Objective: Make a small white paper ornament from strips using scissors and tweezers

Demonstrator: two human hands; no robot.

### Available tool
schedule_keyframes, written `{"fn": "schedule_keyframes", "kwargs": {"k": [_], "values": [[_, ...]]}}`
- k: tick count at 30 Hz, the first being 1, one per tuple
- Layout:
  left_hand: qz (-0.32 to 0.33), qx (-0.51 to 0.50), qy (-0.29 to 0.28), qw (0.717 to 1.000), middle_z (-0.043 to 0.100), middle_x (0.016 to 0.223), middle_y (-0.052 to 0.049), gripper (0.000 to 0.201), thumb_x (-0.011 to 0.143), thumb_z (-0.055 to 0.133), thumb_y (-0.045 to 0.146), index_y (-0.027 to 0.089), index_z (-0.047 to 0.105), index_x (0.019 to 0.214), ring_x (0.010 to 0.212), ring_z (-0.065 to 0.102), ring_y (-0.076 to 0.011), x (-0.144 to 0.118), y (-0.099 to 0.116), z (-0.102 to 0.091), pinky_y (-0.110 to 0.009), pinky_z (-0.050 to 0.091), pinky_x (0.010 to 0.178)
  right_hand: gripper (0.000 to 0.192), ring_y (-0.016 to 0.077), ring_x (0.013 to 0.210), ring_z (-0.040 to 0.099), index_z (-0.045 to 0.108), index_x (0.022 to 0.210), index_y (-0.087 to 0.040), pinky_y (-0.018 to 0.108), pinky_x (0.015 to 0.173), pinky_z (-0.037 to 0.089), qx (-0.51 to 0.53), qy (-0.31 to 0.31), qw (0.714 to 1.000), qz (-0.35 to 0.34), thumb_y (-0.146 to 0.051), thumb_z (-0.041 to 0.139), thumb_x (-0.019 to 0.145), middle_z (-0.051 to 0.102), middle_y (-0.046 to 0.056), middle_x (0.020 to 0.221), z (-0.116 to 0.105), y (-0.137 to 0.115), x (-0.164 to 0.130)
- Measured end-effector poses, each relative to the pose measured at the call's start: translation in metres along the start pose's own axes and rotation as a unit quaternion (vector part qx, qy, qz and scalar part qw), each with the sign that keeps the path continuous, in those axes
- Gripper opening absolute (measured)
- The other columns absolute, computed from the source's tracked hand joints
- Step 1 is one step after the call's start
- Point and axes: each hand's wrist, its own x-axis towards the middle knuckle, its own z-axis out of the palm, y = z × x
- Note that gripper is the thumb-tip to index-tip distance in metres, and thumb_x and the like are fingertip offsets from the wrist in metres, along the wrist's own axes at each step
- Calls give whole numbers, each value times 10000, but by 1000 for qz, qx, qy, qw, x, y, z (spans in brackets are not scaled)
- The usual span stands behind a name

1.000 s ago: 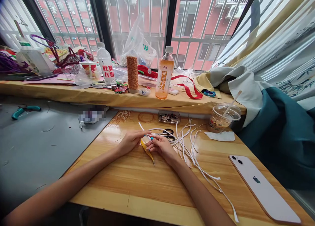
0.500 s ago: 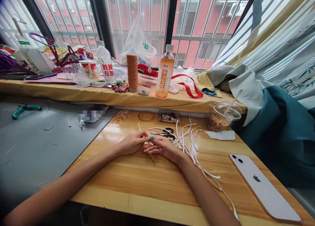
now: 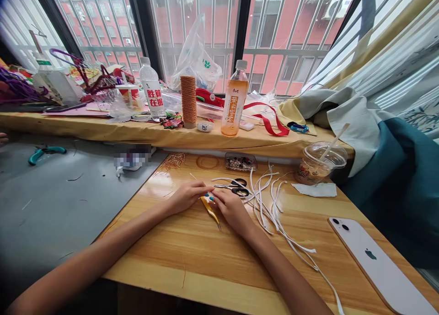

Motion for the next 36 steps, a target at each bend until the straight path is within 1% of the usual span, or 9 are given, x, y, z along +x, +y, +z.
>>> {"fn": "schedule_keyframes", "kwargs": {"k": [4, 7, 9, 16, 21, 26, 29, 32, 36], "values": [[-63, -92, 27, 993, 647, 830, -61, 259, 789, 453, 205, 201, 635, 974, 734, 569, -140, 2, 7, 1, -235, 428, 687, 256, 178, 766, 558, 639, 931, -217, 311, 709, 435, -93, 31, 994, -55, -215, 410, 816, 618, 67, 830, 1, 1, -2], [-101, -165, 38, 980, 655, 937, -53, 242, 777, 479, 216, 206, 634, 963, 839, 585, -155, 4, 10, 0, -248, 430, 761, 255, 168, 707, 558, 646, 917, -216, 297, 674, 434, -80, 53, 995, -29, -230, 414, 815, 613, 57, 778, -1, 1, 0], [-120, -197, 36, 972, 662, 921, -40, 247, 783, 457, 202, 204, 635, 954, 837, 591, -151, 5, 11, 0, -241, 436, 758, 243, 159, 660, 556, 655, 897, -218, 286, 641, 433, -58, 60, 996, 1, -237, 431, 804, 606, 46, 739, -2, 1, 0], [-150, -165, 56, 973, 661, 726, -21, 223, 774, 449, 170, 165, 653, 864, 679, 584, -128, 4, 11, 1, -205, 423, 656, 254, 135, 579, 536, 654, 907, -208, 262, 583, 417, -5, 43, 999, 31, -218, 425, 796, 578, 30, 683, 1, 3, -1], [-129, -115, 54, 983, 645, 712, -18, 208, 792, 445, 177, 172, 649, 834, 673, 575, -123, 3, 10, 1, -196, 414, 645, 252, 132, 572, 514, 653, 893, -208, 259, 576, 405, -32, 43, 998, 11, -207, 422, 791, 572, 31, 698, 1, 5, -1], [-32, 30, 32, 999, 616, 856, -66, 267, 831, 415, 239, 178, 589, 1024, 755, 569, -144, 0, 6, 1, -219, 416, 669, 241, 117, 508, 478, 640, 827, -182, 245, 530, 391, -21, 37, 999, 31, -217, 403, 804, 547, 18, 637, -2, 5, 1], [13, 101, 26, 994, 599, 830, -75, 316, 853, 377, 252, 157, 524, 1116, 720, 562, -142, -4, 4, 1, -225, 421, 634, 251, 110, 504, 467, 637, 856, -175, 237, 520, 382, -33, 27, 999, 26, -202, 392, 806, 541, 16, 644, -4, 4, 2], [46, 129, 28, 990, 591, 804, -55, 296, 862, 347, 196, 172, 533, 1091, 695, 554, -124, -6, 3, 1, -213, 422, 618, 294, 107, 515, 468, 627, 949, -173, 236, 538, 387, -50, 14, 999, 7, -160, 378, 794, 538, 17, 665, -6, 2, 2], [37, 108, 50, 992, 595, 780, -48, 245, 851, 385, 200, 156, 590, 977, 684, 552, -118, -5, 4, 1, -201, 421, 613, 296, 114, 522, 474, 633, 949, -166, 239, 551, 385, -80, 11, 997, -10, -144, 387, 786, 534, 15, 629, -7, 0, 2]]}}
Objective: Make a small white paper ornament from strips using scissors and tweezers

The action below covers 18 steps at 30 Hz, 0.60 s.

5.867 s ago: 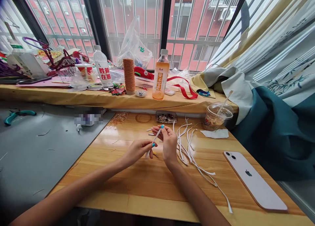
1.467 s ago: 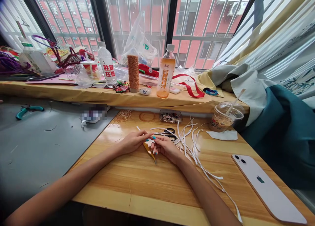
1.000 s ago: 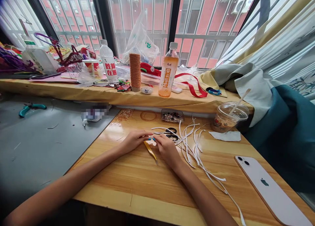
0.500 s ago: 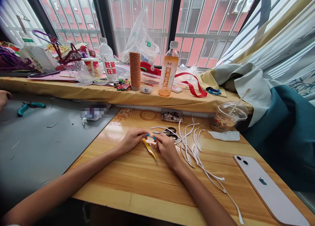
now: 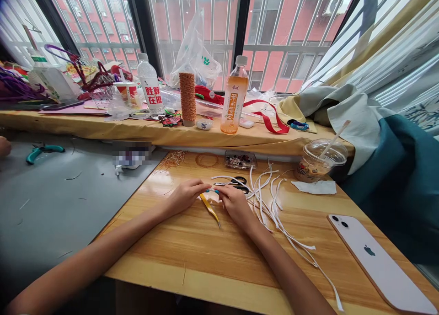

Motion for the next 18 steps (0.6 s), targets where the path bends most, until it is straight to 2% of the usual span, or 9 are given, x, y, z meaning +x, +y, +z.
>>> {"fn": "schedule_keyframes", "kwargs": {"k": [5, 9, 13, 18], "values": [[-53, -70, 9, 996, 613, 751, -35, 185, 825, 446, 200, 143, 617, 863, 678, 559, -108, 4, 5, 0, -186, 421, 619, 274, 122, 556, 504, 630, 903, -175, 236, 558, 399, -25, 7, 999, -24, -132, 385, 791, 561, 24, 654, 0, 3, 0], [-48, -42, 0, 998, 614, 734, -44, 195, 828, 436, 196, 126, 618, 824, 656, 553, -116, 2, 6, 0, -198, 417, 608, 262, 141, 650, 548, 628, 871, -156, 249, 612, 416, -60, -27, 996, -63, -103, 385, 791, 614, 52, 720, -1, 4, -1], [13, 20, -12, 1000, 601, 740, -36, 216, 835, 391, 147, 140, 607, 830, 676, 532, -122, 1, 8, -4, -205, 404, 606, 202, 163, 754, 572, 640, 829, -155, 270, 683, 422, -48, -54, 995, -68, -170, 440, 807, 650, 70, 830, -2, -3, -2], [136, 114, -26, 984, 603, 793, -23, 230, 845, 358, 119, 159, 570, 925, 724, 504, -126, 6, 8, -18, -211, 386, 610, 199, 125, 637, 573, 639, 818, -166, 225, 594, 427, 5, -49, 999, 2, -171, 441, 815, 649, 24, 716, -1, -11, -3]]}}
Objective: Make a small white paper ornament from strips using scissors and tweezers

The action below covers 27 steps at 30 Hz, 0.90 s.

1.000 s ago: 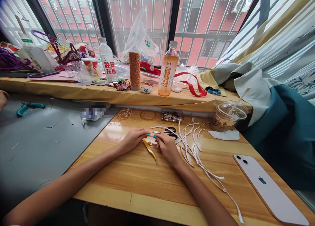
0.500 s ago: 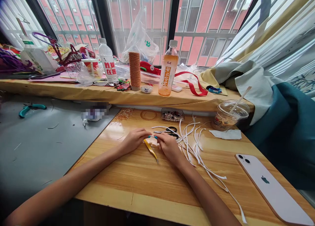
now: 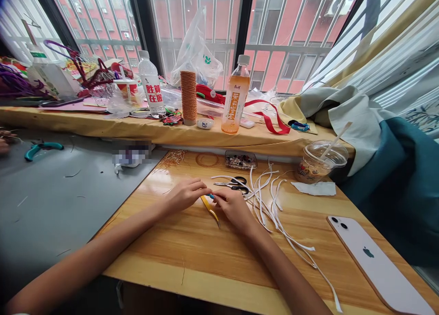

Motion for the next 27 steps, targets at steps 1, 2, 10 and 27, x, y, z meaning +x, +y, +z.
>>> {"fn": "schedule_keyframes", "kwargs": {"k": [1, 2, 10, 27], "values": [[18, 25, 3, 1000, 605, 807, -27, 230, 850, 353, 124, 156, 562, 939, 735, 500, -129, 1, -2, -3, -217, 384, 615, 197, 121, 631, 573, 636, 823, -166, 220, 587, 425, -5, 6, 1000, 0, -171, 439, 817, 647, 21, 713, 1, 0, 0], [31, 50, 6, 998, 606, 817, -31, 228, 853, 351, 129, 153, 557, 947, 742, 497, -132, 1, -3, -7, -224, 381, 614, 196, 121, 631, 573, 633, 820, -165, 219, 585, 423, -23, 16, 1000, -7, -173, 437, 819, 646, 22, 713, 1, 0, -1], [-21, 95, 41, 994, 598, 681, -17, 192, 829, 408, 145, 168, 598, 848, 657, 479, -132, 4, 3, -18, -240, 355, 570, 244, 117, 561, 531, 591, 699, -141, 219, 525, 354, -305, 156, 919, -197, -147, 392, 840, 591, 35, 619, 4, -5, -6], [-358, -541, -69, 758, 671, 851, -39, 287, 764, 481, 267, 155, 621, 990, 716, 545, -123, 20, 6, -32, -191, 349, 542, 194, 137, 681, 596, 598, 795, -154, 230, 627, 432, -205, 196, 949, -138, -161, 406, 824, 652, 64, 757, 8, -13, -5]]}}
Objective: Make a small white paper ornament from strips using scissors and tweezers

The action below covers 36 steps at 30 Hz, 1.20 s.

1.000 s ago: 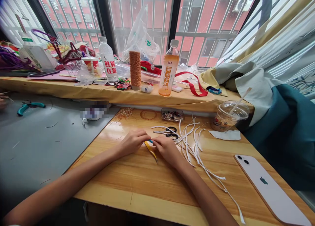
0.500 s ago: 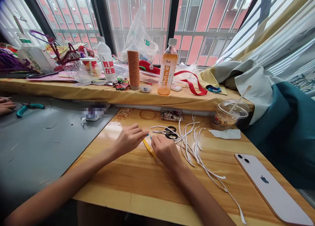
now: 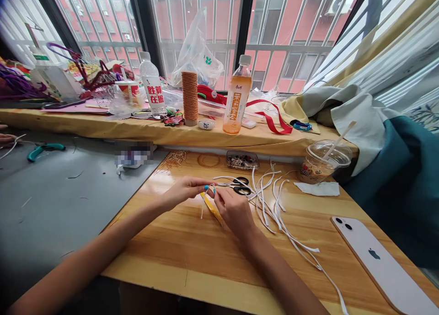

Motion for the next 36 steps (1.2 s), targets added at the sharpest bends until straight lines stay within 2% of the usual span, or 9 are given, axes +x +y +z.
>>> {"fn": "schedule_keyframes", "kwargs": {"k": [5, 11, 19, 27, 29, 31, 36], "values": [[-5, -48, -18, 999, 657, 723, -32, 288, 741, 523, 315, 145, 616, 954, 581, 480, -86, 0, 0, 0, -176, 243, 448, 221, 173, 782, 610, 618, 883, -191, 294, 712, 471, 80, -24, 996, 42, -201, 404, 829, 662, 69, 861, -2, 1, 0], [21, -87, 24, 996, 629, 673, -21, 187, 699, 575, 266, 109, 610, 794, 558, 497, -74, 1, -8, 7, -179, 333, 500, 249, 169, 771, 612, 633, 920, -184, 288, 708, 488, 123, -43, 990, 49, -215, 399, 842, 657, 66, 855, -5, -2, -1], [73, -34, 58, 995, 604, 667, -16, 179, 698, 579, 286, 116, 613, 744, 650, 533, -105, 1, -15, 7, -198, 393, 616, 264, 153, 682, 598, 647, 873, -190, 260, 626, 470, 130, -67, 988, 42, -241, 390, 848, 650, 56, 774, -7, -1, 1], [52, 17, 80, 995, 542, 605, 11, 217, 717, 543, 339, 131, 600, 692, 565, 458, -79, -1, -13, 9, -167, 341, 494, 262, 142, 602, 558, 653, 820, -189, 260, 582, 436, 217, -131, 963, 86, -259, 401, 840, 628, 36, 672, -7, 4, 5], [48, 18, 83, 995, 515, 582, 19, 230, 722, 532, 349, 131, 589, 678, 525, 425, -66, -2, -13, 11, -159, 316, 456, 260, 149, 626, 568, 655, 827, -191, 272, 606, 442, 262, -153, 946, 114, -288, 414, 835, 633, 36, 682, -8, 4, 7], [53, 10, 81, 995, 505, 576, 22, 236, 729, 523, 352, 130, 579, 676, 501, 404, -57, -2, -13, 12, -154, 300, 436, 265, 153, 649, 580, 655, 826, -183, 280, 635, 451, 328, -181, 915, 152, -325, 432, 825, 633, 36, 694, -10, 2, 9], [55, -1, 81, 995, 501, 569, 27, 206, 728, 527, 328, 131, 559, 679, 481, 389, -51, -1, -12, 9, -156, 298, 433, 336, 143, 647, 602, 638, 892, -154, 288, 649, 474, 513, -220, 782, 278, -422, 463, 791, 637, 53, 756, -11, -3, 13]]}}
